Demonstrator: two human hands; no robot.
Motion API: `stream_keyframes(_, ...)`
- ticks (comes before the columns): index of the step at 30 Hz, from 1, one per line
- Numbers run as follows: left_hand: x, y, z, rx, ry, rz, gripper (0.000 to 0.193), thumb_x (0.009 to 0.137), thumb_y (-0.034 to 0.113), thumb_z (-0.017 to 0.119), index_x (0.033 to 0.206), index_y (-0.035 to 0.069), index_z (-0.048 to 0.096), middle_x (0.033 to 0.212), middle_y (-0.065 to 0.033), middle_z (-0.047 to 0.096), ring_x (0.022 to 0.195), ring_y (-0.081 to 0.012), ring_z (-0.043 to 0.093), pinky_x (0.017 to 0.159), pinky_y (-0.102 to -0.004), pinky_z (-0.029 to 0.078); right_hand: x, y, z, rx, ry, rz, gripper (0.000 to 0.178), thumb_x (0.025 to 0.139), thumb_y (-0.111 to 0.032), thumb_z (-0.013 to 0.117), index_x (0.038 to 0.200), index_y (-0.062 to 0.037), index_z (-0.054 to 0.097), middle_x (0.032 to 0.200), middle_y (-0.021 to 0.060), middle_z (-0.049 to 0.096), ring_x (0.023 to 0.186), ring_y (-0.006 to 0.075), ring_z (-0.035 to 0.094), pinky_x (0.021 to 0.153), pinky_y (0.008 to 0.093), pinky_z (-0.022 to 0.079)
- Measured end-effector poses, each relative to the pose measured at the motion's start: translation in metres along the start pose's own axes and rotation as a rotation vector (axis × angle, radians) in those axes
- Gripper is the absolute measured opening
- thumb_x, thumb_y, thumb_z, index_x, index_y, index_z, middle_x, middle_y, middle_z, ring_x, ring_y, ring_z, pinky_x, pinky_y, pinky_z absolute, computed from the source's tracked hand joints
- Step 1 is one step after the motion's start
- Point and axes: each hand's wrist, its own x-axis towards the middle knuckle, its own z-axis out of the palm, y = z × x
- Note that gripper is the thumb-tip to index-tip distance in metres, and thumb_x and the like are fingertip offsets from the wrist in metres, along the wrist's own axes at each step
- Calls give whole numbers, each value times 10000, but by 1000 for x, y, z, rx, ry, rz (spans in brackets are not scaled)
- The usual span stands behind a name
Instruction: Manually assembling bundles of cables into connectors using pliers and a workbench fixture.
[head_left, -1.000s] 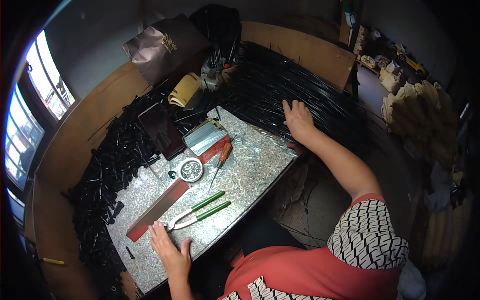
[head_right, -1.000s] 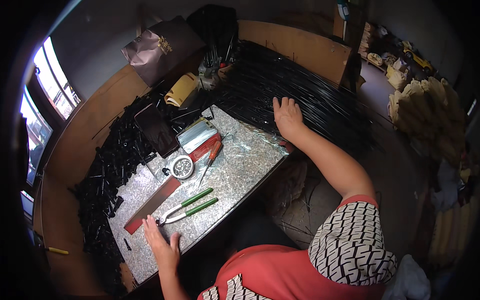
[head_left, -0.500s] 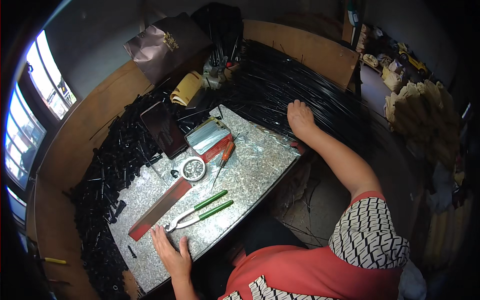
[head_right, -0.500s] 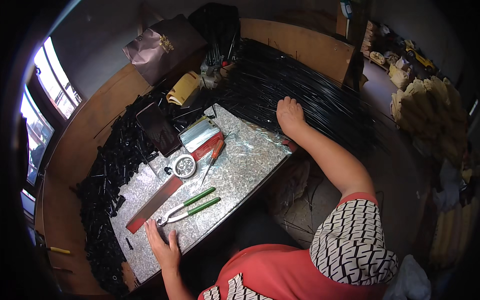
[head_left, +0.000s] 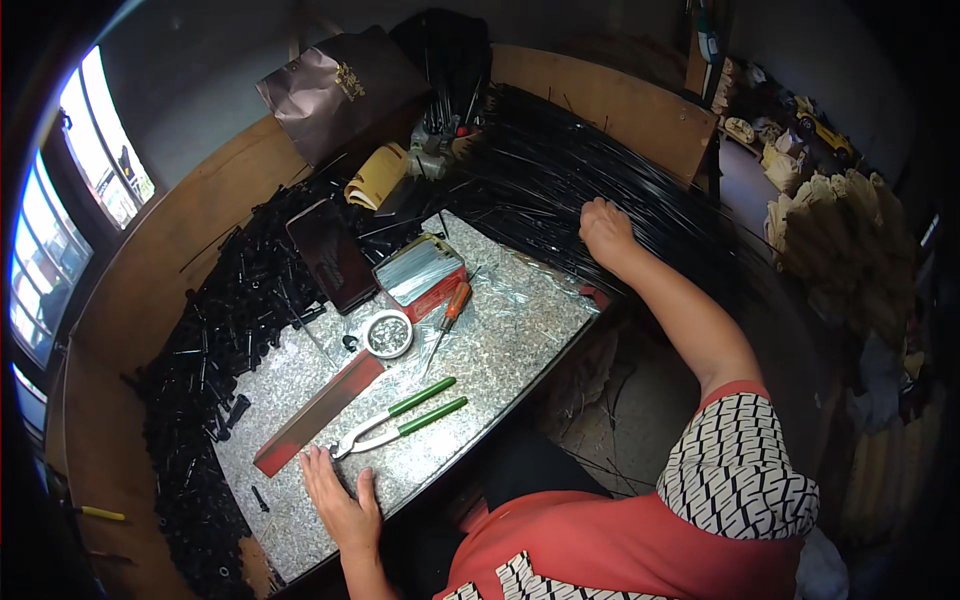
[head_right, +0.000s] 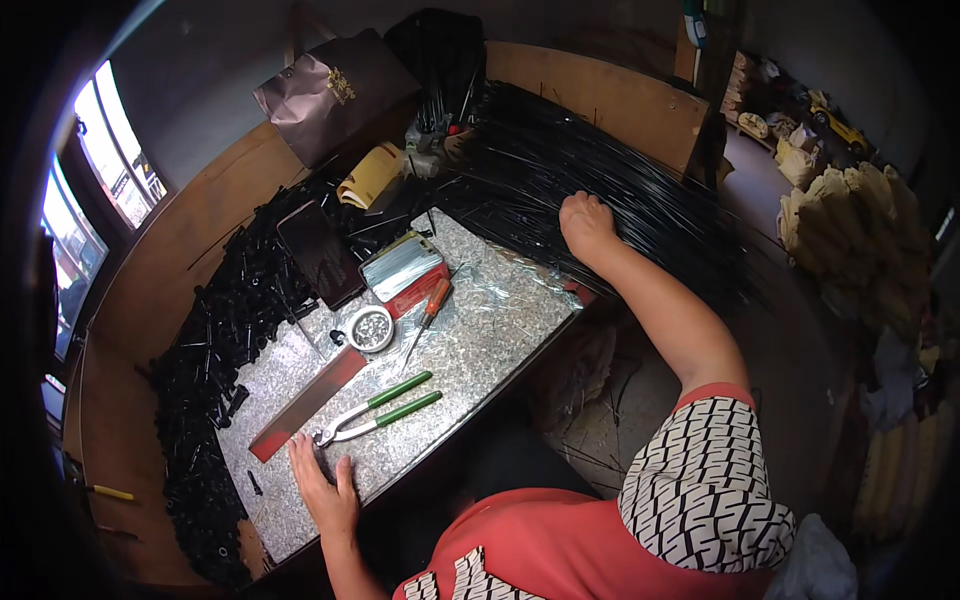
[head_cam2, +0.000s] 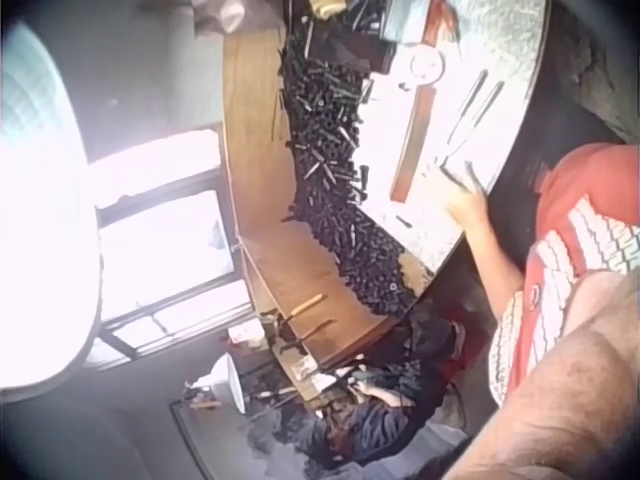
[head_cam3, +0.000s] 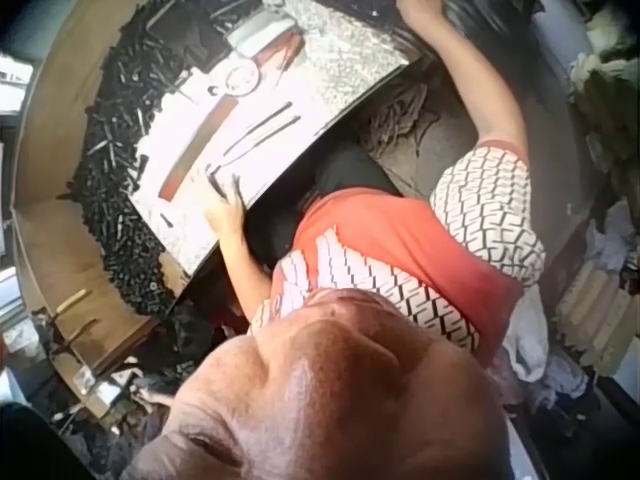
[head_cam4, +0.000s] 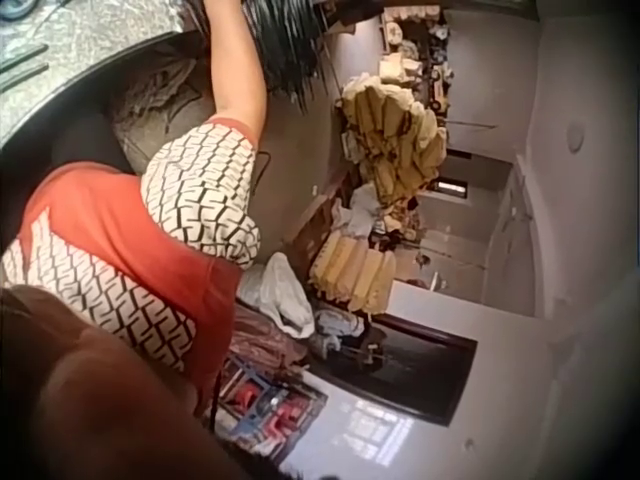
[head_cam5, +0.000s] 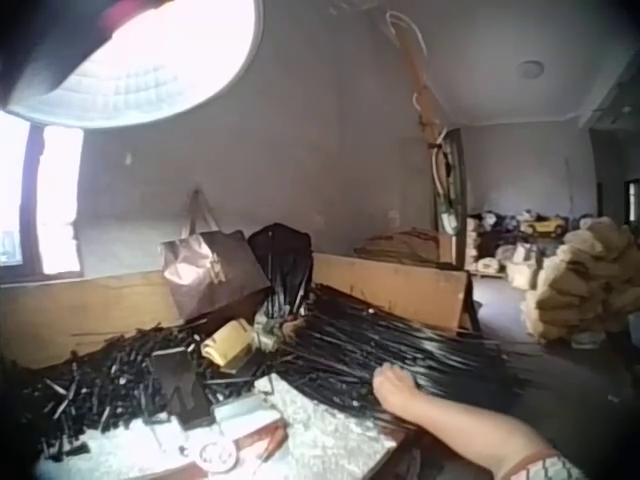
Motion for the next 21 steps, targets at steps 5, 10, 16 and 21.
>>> stream_keyframes(5, -1, -1, 0, 11, 1, 9, 588, 829, 205, 662, 1296, -63, 426, 1365, -262, 421, 1336, -425, 305, 1094, -485, 247, 9, -1, -29, 130, -54, 16, 142, 813, -93, 596, 838, 47, 592, 865, 239, 630, 867, 376, 625, 737, 443, 515)
stream_keyframes(10, -1, -1, 0, 2, 1, -3, 580, 820, 188, 672, 1290, -56, 435, 1364, -258, 425, 1330, -420, 317, 1089, -483, 257, 18, 3, -51, 350, -120, 16, 242, 834, -186, 643, 879, 49, 604, 905, 255, 640, 916, 397, 618, 770, 439, 503)
stream_keyframes(16, -1, 0, 0, -1, -1, -4, 573, 816, 185, 675, 1282, -54, 443, 1361, -255, 428, 1329, -420, 319, 1087, -482, 261, 29, 4, -55, 401, -180, 71, 303, 831, -249, 669, 933, 32, 627, 946, 244, 636, 954, 385, 606, 819, 434, 482)
stream_keyframes(21, 0, -1, 1, 3, 7, 5, 568, 818, 190, 673, 1276, -57, 447, 1353, -254, 437, 1326, -421, 323, 1085, -483, 264, 33, 3, -55, 427, -70, 85, 305, 856, -260, 642, 914, 37, 603, 936, 232, 638, 933, 388, 608, 798, 441, 476)
